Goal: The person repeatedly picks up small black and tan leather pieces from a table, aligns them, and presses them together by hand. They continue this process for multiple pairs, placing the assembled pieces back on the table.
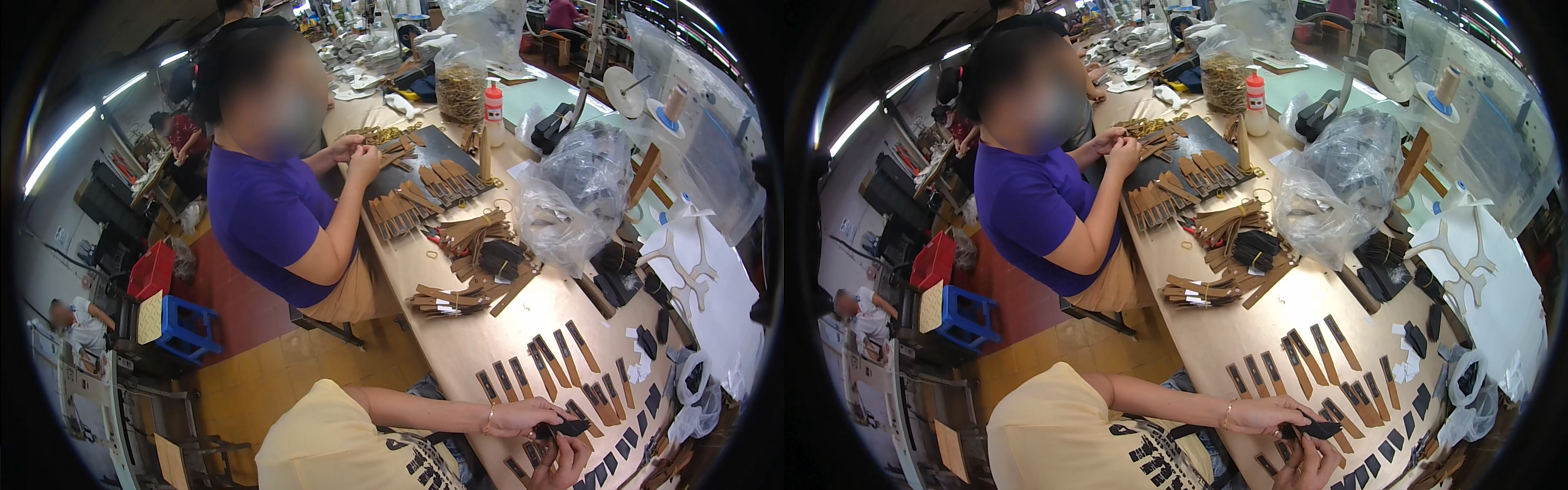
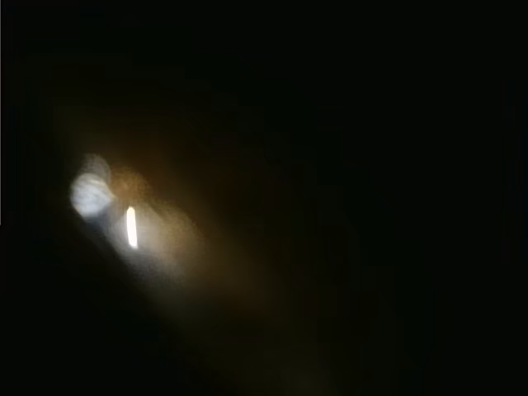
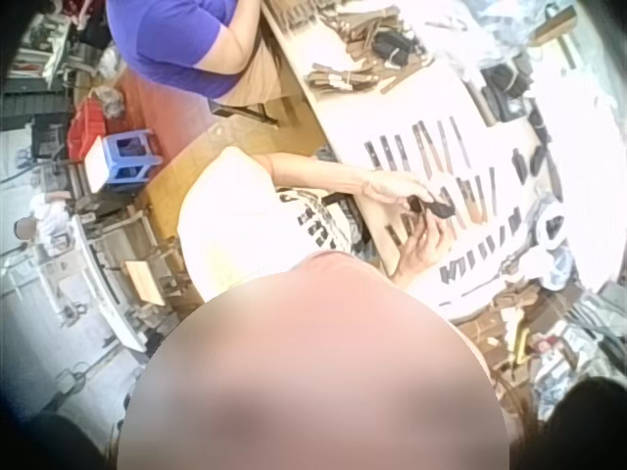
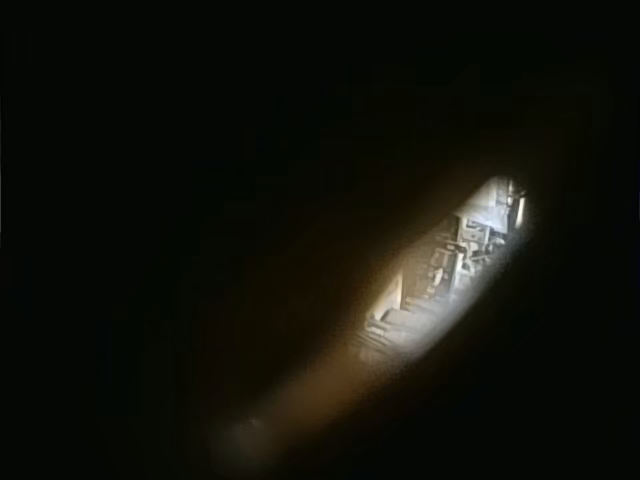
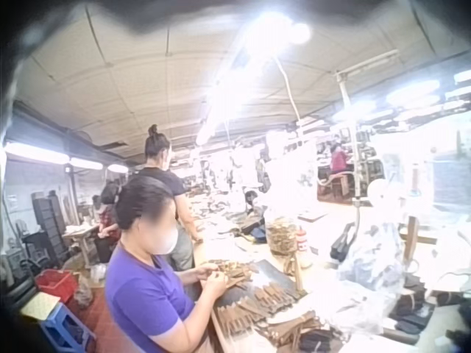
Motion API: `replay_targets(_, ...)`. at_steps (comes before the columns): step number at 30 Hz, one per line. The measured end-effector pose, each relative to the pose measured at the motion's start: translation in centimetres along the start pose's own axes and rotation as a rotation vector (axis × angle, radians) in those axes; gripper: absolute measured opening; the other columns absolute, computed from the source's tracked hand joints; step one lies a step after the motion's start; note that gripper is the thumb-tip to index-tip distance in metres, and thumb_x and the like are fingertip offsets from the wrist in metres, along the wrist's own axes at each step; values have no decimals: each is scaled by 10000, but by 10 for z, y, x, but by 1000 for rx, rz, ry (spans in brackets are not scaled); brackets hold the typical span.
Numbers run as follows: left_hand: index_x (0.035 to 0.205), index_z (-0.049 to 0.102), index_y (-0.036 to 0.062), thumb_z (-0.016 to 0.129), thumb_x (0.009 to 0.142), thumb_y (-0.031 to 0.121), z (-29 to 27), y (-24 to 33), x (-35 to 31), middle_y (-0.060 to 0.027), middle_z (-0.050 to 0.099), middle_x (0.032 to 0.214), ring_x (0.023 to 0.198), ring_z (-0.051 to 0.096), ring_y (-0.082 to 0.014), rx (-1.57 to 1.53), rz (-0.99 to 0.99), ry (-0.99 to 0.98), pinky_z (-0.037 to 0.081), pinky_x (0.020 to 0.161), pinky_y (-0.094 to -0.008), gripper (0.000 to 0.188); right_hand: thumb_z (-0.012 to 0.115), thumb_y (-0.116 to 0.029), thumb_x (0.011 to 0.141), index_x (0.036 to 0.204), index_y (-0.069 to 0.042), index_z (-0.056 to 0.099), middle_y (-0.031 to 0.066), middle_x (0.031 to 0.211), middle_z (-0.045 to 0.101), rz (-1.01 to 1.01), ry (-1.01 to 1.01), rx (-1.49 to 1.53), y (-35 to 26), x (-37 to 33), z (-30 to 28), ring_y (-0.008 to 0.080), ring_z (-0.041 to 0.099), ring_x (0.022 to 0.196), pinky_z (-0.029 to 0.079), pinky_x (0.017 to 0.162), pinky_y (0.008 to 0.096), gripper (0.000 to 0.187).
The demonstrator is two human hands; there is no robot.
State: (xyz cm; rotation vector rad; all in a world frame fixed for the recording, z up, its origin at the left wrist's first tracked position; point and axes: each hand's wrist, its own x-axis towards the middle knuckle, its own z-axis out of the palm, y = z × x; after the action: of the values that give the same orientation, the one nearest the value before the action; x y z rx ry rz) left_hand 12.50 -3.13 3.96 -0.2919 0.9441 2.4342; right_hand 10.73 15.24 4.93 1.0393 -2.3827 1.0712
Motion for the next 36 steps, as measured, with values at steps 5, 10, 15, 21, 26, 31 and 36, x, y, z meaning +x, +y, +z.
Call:
replay_targets(5, 1335, 606, 103, 517, 1014, 185, 0, 0, -1, 62, 653, 1028, 638, 464, 23, -9, -10, 15, 353, 523, -156, 343, 767, 11, 815, 1033, -60, 729, 119, 964, 629, -5, -3, -9, 1, 0, 1, 292, 613, 924, 512, 812, 389, 232)
replay_targets(10, 1348, 589, 88, 499, 1021, 166, 0, 1, -1, 46, 657, 1057, 706, 511, 22, -31, -20, 5, 399, 554, -155, 348, 767, 16, 812, 1032, -62, 730, 119, 960, 627, 1, -13, -27, -2, 3, 0, 294, 614, 926, 513, 815, 393, 236)
replay_targets(15, 1366, 569, 71, 479, 1026, 142, 0, 1, 0, 30, 660, 1074, 736, 539, 14, -55, -27, 4, 457, 598, -159, 359, 769, 18, 810, 1030, -61, 730, 120, 959, 624, -19, -11, -36, -5, 5, 0, 296, 614, 923, 514, 812, 393, 238)
replay_targets(21, 1383, 561, 85, 482, 1026, 163, -3, 0, -1, 52, 655, 1048, 708, 498, 33, 0, -16, -17, 413, 569, -142, 374, 770, 18, 809, 1031, -62, 729, 119, 960, 623, -10, -4, -24, -4, 3, 1, 295, 614, 921, 515, 808, 392, 239)
replay_targets(26, 1383, 564, 97, 484, 1026, 171, -1, 0, 0, 63, 654, 1027, 653, 464, 31, -15, -15, 0, 384, 543, -142, 374, 769, 18, 810, 1028, -62, 728, 115, 957, 621, -15, 7, -10, -3, 2, 2, 295, 611, 923, 514, 809, 391, 236)
replay_targets(31, 1366, 584, 110, 490, 1025, 167, -2, 1, -2, 66, 655, 1000, 622, 460, 31, -17, -17, 2, 377, 531, -143, 358, 769, 15, 810, 1024, -61, 727, 115, 956, 620, -17, -7, -17, -3, 3, 2, 296, 607, 927, 511, 811, 395, 230)
replay_targets(36, 1356, 592, 116, 499, 1023, 168, 0, 2, -2, 70, 652, 988, 626, 472, 31, -33, -22, 11, 377, 529, -147, 350, 764, 13, 814, 1026, -60, 726, 116, 961, 620, -22, -22, -37, -7, 7, -1, 299, 605, 927, 508, 814, 400, 228)
